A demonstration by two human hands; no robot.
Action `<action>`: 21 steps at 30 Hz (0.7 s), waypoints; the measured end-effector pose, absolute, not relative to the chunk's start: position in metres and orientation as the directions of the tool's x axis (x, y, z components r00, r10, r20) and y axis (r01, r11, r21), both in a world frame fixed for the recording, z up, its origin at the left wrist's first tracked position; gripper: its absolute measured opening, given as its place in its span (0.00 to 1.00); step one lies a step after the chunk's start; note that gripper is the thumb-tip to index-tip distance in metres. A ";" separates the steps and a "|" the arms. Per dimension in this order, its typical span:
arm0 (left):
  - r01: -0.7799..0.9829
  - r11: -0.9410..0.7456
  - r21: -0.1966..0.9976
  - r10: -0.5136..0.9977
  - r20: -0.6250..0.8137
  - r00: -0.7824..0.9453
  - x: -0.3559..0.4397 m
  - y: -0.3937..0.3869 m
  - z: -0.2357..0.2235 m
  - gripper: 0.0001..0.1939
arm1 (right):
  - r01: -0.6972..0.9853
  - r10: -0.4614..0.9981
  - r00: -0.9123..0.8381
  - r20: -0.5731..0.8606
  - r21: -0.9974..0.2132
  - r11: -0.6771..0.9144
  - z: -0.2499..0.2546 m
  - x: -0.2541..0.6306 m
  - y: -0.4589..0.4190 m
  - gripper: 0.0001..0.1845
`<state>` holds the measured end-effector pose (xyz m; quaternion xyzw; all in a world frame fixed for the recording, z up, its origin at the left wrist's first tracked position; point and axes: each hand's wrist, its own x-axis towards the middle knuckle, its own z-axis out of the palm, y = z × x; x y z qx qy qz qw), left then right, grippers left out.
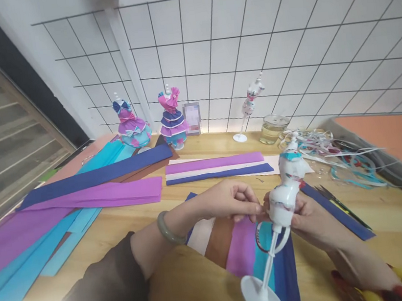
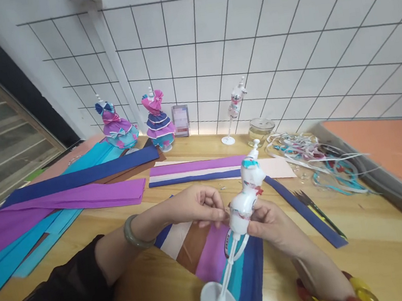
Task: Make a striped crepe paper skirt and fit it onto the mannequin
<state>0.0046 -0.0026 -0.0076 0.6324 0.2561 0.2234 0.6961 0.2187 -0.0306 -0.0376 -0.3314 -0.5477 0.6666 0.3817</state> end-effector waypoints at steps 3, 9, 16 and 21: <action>0.012 0.017 1.000 0.703 -0.021 0.711 -0.003 -0.001 0.003 0.13 | -0.127 0.904 -0.424 -0.048 -0.985 -0.112 -0.038 0.221 -0.026 0.19; -0.029 -0.021 0.999 0.722 0.035 0.691 -0.009 -0.005 0.016 0.11 | -0.046 0.971 -0.238 -0.018 -0.998 -0.030 -0.034 0.218 -0.020 0.14; 0.125 -0.156 0.980 0.514 -0.028 0.858 -0.007 -0.020 0.023 0.09 | -0.010 0.994 -0.106 0.031 -0.999 0.030 -0.033 0.212 -0.020 0.17; 0.273 -0.297 0.915 0.738 0.039 0.673 -0.001 -0.011 0.012 0.20 | -0.048 0.997 -0.071 0.022 -0.999 0.019 -0.035 0.214 -0.019 0.22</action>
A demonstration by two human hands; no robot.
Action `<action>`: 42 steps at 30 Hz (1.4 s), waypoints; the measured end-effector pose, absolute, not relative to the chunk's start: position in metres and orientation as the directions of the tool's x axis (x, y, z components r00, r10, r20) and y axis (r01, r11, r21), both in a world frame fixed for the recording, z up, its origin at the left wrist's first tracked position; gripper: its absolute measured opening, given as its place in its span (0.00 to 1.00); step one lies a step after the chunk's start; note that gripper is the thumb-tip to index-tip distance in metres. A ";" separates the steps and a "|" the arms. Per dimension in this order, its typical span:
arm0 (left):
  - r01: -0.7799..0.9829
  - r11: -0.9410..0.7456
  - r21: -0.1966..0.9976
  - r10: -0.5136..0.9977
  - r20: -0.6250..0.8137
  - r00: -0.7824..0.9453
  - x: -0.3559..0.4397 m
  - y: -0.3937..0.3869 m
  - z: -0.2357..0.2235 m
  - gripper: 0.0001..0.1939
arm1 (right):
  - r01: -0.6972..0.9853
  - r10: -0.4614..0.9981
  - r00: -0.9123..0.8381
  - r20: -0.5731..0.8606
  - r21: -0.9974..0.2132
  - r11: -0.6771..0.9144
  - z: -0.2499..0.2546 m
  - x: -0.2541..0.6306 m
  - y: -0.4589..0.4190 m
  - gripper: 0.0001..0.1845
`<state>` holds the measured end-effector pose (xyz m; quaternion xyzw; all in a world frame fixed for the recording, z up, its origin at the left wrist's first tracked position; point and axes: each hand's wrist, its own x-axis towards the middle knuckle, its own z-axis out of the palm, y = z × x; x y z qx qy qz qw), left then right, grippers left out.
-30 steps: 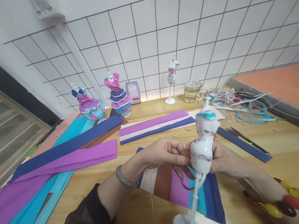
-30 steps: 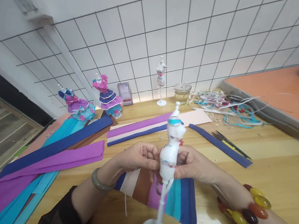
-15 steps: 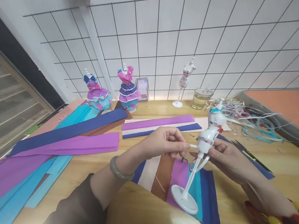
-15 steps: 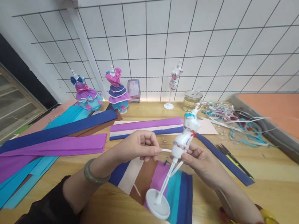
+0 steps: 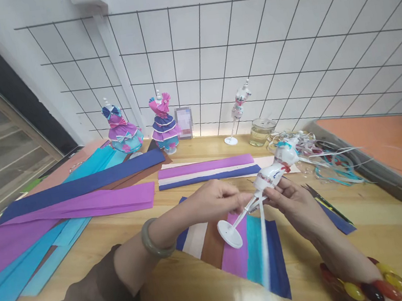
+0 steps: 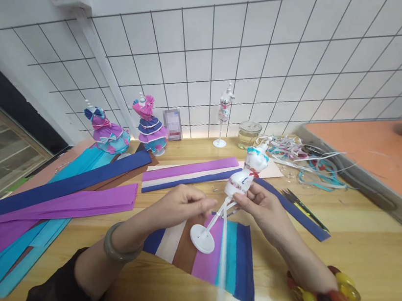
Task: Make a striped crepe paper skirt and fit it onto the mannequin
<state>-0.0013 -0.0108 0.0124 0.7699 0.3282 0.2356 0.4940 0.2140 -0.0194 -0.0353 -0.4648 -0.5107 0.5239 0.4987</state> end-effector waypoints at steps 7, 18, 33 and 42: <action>0.178 -0.155 0.972 0.880 0.054 0.471 0.022 -0.014 -0.022 0.18 | -0.093 0.993 -0.110 0.051 -0.995 0.041 -0.030 0.197 -0.028 0.17; 0.160 -0.247 0.956 0.908 0.171 0.382 0.025 -0.007 -0.032 0.12 | -0.095 0.979 -0.185 -0.090 -0.989 -0.109 -0.029 0.197 -0.033 0.16; 0.302 -0.380 0.874 0.912 0.299 0.281 0.018 -0.007 -0.020 0.11 | 0.159 0.988 -0.113 -0.101 -0.984 -0.082 -0.013 0.192 -0.045 0.20; 0.270 -0.367 0.890 0.919 0.302 0.254 0.018 -0.007 -0.021 0.11 | 0.171 0.994 -0.100 -0.041 -0.985 -0.024 -0.012 0.188 -0.050 0.25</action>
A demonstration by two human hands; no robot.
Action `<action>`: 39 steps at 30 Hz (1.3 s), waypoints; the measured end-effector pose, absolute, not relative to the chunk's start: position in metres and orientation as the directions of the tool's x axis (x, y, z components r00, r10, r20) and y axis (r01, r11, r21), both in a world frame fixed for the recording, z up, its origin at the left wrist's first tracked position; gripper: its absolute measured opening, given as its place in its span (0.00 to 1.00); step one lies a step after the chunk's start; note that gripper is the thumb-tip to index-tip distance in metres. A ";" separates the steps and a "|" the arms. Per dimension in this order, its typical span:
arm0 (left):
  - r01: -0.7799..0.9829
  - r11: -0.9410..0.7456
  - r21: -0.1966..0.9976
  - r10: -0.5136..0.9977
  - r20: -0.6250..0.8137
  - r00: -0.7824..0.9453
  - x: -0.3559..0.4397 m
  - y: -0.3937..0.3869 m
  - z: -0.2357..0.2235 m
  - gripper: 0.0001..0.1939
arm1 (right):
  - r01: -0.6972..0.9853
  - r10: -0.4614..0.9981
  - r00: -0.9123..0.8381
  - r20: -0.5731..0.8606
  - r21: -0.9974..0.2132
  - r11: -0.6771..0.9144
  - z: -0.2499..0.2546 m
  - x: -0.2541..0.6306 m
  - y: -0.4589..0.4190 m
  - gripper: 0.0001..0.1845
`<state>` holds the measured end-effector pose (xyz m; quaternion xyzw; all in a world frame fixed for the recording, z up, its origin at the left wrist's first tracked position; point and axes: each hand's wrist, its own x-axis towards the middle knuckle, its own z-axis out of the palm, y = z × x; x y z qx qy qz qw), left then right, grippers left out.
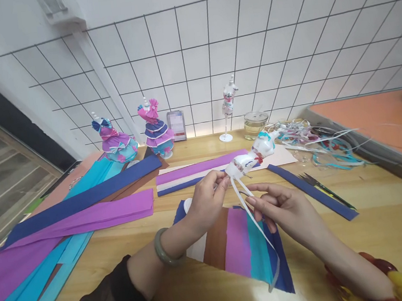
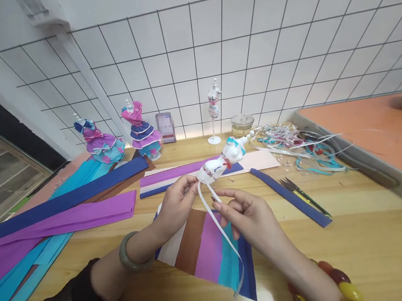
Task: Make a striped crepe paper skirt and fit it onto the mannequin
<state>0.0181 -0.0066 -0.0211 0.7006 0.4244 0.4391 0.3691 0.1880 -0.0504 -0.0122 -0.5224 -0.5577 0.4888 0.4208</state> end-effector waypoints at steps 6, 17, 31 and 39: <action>0.216 -0.343 0.914 0.924 0.287 0.251 0.018 -0.008 -0.019 0.10 | 0.146 0.994 -0.111 -0.025 -0.989 -0.009 -0.019 0.192 -0.047 0.21; -0.061 -0.131 0.989 0.930 0.144 0.339 0.020 -0.012 -0.008 0.10 | 0.081 0.996 -0.080 -0.037 -0.996 -0.031 -0.015 0.194 -0.039 0.20; -0.132 0.093 0.987 0.913 -0.032 0.407 0.021 -0.014 -0.008 0.14 | 0.022 0.994 -0.107 -0.037 -0.999 -0.035 -0.016 0.200 -0.036 0.22; -0.191 0.236 0.953 0.834 -0.098 0.543 0.020 -0.013 -0.009 0.14 | 0.031 0.978 -0.208 -0.032 -0.999 -0.026 -0.013 0.206 -0.037 0.23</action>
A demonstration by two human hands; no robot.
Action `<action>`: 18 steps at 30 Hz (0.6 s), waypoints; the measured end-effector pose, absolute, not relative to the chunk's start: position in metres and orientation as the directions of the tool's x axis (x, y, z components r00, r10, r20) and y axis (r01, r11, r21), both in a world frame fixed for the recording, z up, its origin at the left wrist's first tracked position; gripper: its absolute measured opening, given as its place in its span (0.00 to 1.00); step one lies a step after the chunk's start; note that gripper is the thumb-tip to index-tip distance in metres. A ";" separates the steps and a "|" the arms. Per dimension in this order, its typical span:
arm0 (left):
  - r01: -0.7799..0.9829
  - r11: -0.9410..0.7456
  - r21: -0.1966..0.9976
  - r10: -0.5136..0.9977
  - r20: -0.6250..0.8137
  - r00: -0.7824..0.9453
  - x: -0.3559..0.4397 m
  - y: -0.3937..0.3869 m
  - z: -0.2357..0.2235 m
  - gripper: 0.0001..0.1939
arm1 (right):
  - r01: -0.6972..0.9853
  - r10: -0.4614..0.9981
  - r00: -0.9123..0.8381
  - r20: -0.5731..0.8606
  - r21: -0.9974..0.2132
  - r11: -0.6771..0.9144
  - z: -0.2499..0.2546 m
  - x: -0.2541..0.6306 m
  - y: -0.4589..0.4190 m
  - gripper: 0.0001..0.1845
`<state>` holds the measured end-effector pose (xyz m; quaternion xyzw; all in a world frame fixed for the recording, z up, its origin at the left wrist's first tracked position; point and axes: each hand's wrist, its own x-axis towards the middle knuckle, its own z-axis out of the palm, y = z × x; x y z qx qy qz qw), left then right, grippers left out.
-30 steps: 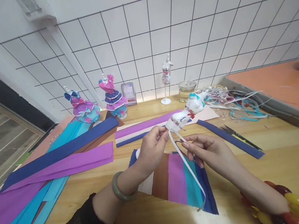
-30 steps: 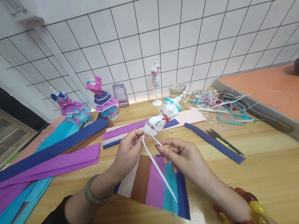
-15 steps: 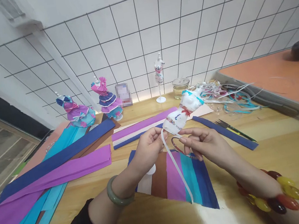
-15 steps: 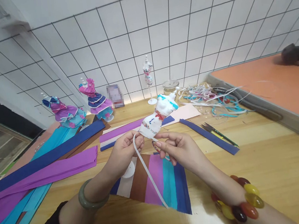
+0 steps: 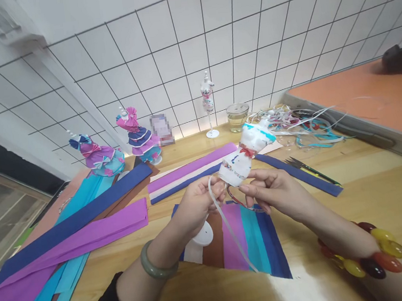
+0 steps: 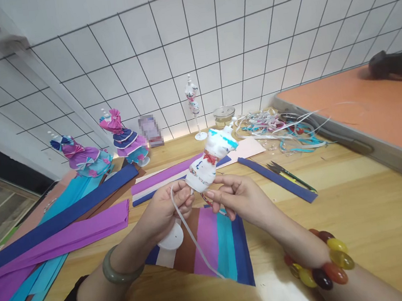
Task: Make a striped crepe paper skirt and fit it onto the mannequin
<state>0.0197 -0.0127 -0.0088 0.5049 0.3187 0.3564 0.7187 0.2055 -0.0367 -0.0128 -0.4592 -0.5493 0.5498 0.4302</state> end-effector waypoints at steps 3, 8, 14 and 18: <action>-0.208 0.302 0.931 0.773 -0.111 0.625 0.019 -0.013 -0.008 0.14 | 0.018 0.964 -0.264 -0.018 -1.000 -0.014 -0.014 0.209 -0.036 0.17; -0.199 0.397 0.896 0.700 -0.156 0.697 0.019 -0.014 -0.006 0.15 | -0.002 0.936 -0.351 0.027 -1.000 0.028 -0.016 0.214 -0.036 0.14; -0.161 0.499 0.851 0.605 -0.210 0.768 0.019 -0.015 -0.007 0.15 | -0.033 0.907 -0.420 0.030 -0.999 0.017 -0.014 0.217 -0.036 0.13; -0.154 0.504 0.850 0.563 -0.188 0.805 0.018 -0.015 -0.009 0.14 | -0.045 0.875 -0.483 0.032 -0.999 0.012 -0.015 0.220 -0.035 0.13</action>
